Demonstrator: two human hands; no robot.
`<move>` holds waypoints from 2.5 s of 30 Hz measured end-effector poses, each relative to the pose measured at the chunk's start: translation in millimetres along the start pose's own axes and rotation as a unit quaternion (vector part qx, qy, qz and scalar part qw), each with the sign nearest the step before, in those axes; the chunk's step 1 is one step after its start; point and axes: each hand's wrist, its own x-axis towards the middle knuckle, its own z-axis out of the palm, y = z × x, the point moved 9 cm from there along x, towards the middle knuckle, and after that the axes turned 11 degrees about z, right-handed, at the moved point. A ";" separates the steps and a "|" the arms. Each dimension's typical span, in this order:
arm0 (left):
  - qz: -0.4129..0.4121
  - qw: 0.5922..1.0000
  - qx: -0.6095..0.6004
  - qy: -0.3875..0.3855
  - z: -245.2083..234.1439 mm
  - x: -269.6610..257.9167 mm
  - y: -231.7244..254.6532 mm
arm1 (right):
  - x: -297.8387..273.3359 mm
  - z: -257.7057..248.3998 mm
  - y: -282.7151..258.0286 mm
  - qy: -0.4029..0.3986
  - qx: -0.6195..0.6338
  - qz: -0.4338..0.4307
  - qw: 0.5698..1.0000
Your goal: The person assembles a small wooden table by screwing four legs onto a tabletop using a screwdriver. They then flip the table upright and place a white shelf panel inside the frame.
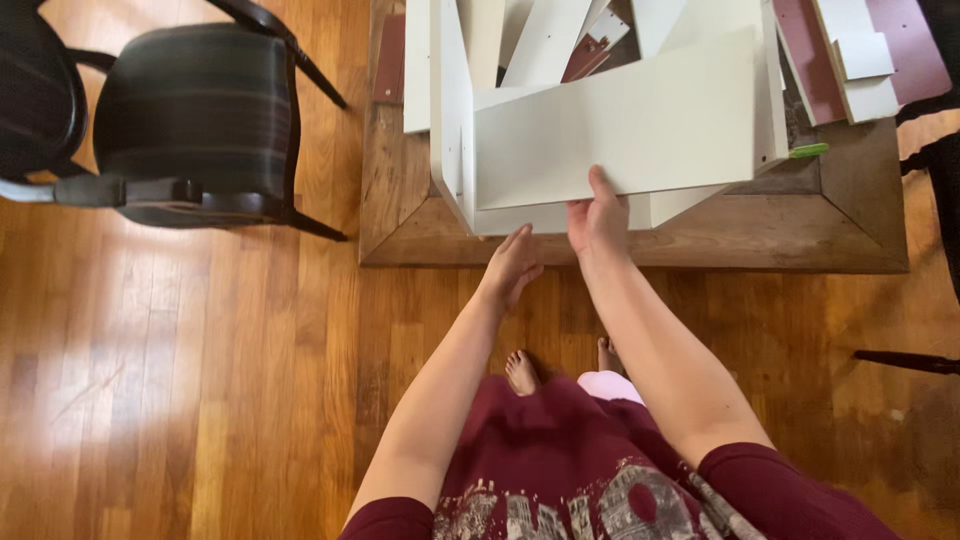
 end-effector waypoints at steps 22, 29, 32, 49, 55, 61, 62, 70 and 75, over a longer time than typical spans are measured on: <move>0.073 0.955 -0.254 0.132 2.3 91.0 -11.4 | 88.0 -90.0 60.4 0.033 0.097 0.174 0.979; 0.095 0.947 -0.268 0.152 -8.3 100.9 -26.6 | 101.5 -114.9 74.0 0.051 0.103 0.232 0.966; 0.104 0.941 -0.280 0.159 -9.1 106.7 -29.7 | 107.5 -121.7 77.2 0.030 0.055 0.254 0.965; 0.221 0.946 -0.161 0.174 31.3 122.7 70.1 | 48.7 -199.4 -24.3 0.202 -0.317 0.269 0.887; 0.206 0.945 -0.196 0.162 41.0 135.5 71.9 | 51.2 -232.2 -92.1 0.233 -0.366 0.157 0.887; 0.184 0.940 -0.224 0.179 35.6 140.0 51.9 | 44.9 -241.2 -73.4 0.210 -0.374 0.203 0.880; 0.186 0.940 -0.225 0.178 34.5 141.0 52.5 | 44.3 -241.0 -70.4 0.205 -0.374 0.207 0.880; 0.158 0.945 -0.217 0.185 20.1 128.4 34.6 | 37.7 -235.9 -68.9 0.174 -0.313 0.179 0.916; 0.141 0.943 -0.221 0.204 9.0 110.5 9.9 | 27.3 -192.6 -63.6 0.046 -0.231 0.187 0.954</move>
